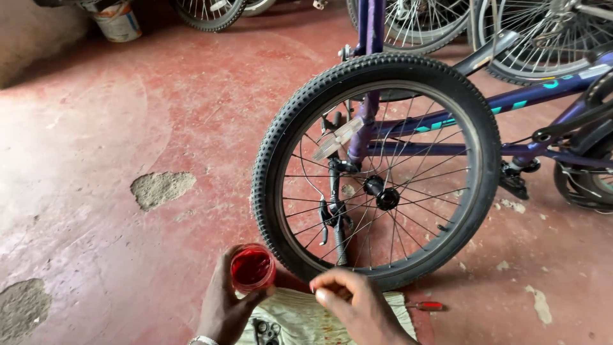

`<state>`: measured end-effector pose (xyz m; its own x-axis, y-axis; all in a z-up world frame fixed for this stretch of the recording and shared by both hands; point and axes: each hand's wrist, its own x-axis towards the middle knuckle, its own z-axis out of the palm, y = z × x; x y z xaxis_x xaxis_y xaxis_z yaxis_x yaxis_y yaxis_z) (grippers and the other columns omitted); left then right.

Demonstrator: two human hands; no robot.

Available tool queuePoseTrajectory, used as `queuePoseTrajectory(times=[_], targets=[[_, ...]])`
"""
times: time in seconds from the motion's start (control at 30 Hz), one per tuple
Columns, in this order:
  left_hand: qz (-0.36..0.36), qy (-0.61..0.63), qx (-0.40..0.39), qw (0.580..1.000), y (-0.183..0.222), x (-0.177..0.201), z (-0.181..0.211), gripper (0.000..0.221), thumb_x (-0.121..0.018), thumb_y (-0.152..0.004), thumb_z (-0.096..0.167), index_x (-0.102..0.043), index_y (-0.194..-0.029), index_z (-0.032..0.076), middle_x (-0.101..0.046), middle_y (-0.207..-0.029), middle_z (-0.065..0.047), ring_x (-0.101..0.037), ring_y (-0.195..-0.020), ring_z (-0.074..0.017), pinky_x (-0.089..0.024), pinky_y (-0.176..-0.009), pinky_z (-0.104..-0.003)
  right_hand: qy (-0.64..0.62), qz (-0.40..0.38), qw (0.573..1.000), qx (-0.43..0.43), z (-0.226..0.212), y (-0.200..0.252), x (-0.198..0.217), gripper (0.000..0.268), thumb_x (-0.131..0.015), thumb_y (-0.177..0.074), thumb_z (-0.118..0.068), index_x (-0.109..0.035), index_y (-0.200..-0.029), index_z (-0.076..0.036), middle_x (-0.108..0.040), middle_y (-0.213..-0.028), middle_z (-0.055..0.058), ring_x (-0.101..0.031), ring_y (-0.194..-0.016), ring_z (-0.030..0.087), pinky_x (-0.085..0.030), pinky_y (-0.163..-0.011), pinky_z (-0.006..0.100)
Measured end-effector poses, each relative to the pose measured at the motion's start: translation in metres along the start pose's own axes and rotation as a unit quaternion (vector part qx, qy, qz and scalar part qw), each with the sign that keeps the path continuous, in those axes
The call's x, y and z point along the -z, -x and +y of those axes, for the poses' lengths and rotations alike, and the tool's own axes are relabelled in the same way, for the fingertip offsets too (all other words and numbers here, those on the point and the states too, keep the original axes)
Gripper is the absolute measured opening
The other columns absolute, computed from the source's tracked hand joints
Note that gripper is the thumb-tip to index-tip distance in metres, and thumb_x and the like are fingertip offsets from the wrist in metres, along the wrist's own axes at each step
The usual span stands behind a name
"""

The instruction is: Applying grease to a bicycle wheel hub and installing individual ball bearings into the hub race.

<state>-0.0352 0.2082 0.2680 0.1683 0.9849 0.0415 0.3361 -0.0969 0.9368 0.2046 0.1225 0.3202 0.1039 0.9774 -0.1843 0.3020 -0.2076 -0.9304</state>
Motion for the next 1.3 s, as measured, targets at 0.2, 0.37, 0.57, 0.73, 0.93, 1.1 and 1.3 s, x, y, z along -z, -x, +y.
queuePoseTrajectory(times=[0.2, 0.37, 0.57, 0.73, 0.93, 1.1, 1.3], targets=[[0.056, -0.075, 0.021, 0.995, 0.012, -0.007, -0.004, 0.100, -0.095, -0.058, 0.030, -0.049, -0.145, 0.015, -0.072, -0.128, -0.005, -0.071, -0.118, -0.0224, -0.055, -0.099, -0.040, 0.348, -0.056, 0.924, 0.148, 0.188, 0.005, -0.011, 0.045, -0.064, -0.083, -0.020, -0.070, -0.127, -0.023, -0.062, -0.089, 0.001, -0.065, -0.084, 0.016, -0.055, -0.077, 0.030], [0.074, -0.074, 0.024, 0.994, 0.023, -0.013, 0.002, 0.096, -0.093, -0.059, 0.028, -0.050, -0.144, 0.016, -0.068, -0.130, -0.007, -0.067, -0.120, -0.0251, -0.053, -0.100, -0.042, 0.453, 0.360, 0.795, 0.179, 0.234, 0.026, -0.050, 0.008, -0.083, -0.069, -0.033, -0.077, -0.069, -0.028, -0.049, -0.062, -0.011, -0.051, -0.051, 0.014, -0.048, -0.051, 0.040], [0.083, -0.072, 0.012, 0.994, 0.022, -0.012, 0.002, 0.098, -0.093, -0.058, 0.029, -0.050, -0.144, 0.013, -0.069, -0.126, -0.008, -0.069, -0.116, -0.0249, -0.054, -0.098, -0.041, 0.468, 0.295, 0.763, 0.333, 0.305, 0.030, -0.045, 0.008, -0.080, -0.079, -0.026, -0.075, -0.085, -0.026, -0.071, -0.087, -0.003, -0.063, -0.069, 0.014, -0.054, -0.059, 0.032], [0.080, -0.108, 0.041, 0.990, 0.022, -0.013, -0.001, 0.103, -0.094, -0.060, 0.032, -0.044, -0.149, 0.013, -0.065, -0.132, -0.009, -0.066, -0.120, -0.0264, -0.053, -0.100, -0.043, 0.453, 0.208, 0.816, 0.292, 0.341, 0.038, -0.030, 0.011, -0.078, -0.072, -0.034, -0.076, -0.081, -0.028, -0.074, -0.105, 0.000, -0.071, -0.081, 0.016, -0.062, -0.069, 0.035], [0.087, -0.117, 0.027, 0.989, 0.024, -0.012, 0.000, 0.101, -0.093, -0.060, 0.035, -0.046, -0.147, 0.016, -0.065, -0.134, -0.007, -0.065, -0.122, -0.0268, -0.052, -0.102, -0.045, 0.371, 0.111, 0.898, 0.207, 0.259, 0.047, 0.000, 0.020, -0.073, -0.076, -0.022, -0.069, -0.095, -0.020, -0.073, -0.102, -0.001, -0.073, -0.097, 0.019, -0.058, -0.090, 0.036], [0.079, -0.131, -0.047, 0.987, 0.036, -0.023, -0.026, 0.108, -0.094, -0.064, 0.041, -0.037, -0.151, 0.014, -0.061, -0.134, -0.011, -0.065, -0.123, -0.0288, -0.059, -0.099, -0.051, 0.329, 0.080, 0.925, 0.172, 0.185, 0.038, 0.000, 0.026, -0.068, -0.082, -0.027, -0.073, -0.108, -0.025, -0.071, -0.101, -0.003, -0.073, -0.091, 0.019, -0.059, -0.084, 0.037], [0.062, -0.144, -0.170, 0.973, 0.045, -0.026, -0.016, 0.091, -0.095, -0.056, 0.014, -0.054, -0.137, 0.014, -0.056, -0.150, -0.008, -0.056, -0.136, -0.0285, -0.048, -0.109, -0.044, 0.272, -0.003, 0.934, 0.233, 0.014, 0.023, -0.036, 0.044, -0.067, -0.084, -0.012, -0.067, -0.128, -0.015, -0.070, -0.084, 0.002, -0.067, -0.057, 0.014, -0.057, -0.048, 0.030]])
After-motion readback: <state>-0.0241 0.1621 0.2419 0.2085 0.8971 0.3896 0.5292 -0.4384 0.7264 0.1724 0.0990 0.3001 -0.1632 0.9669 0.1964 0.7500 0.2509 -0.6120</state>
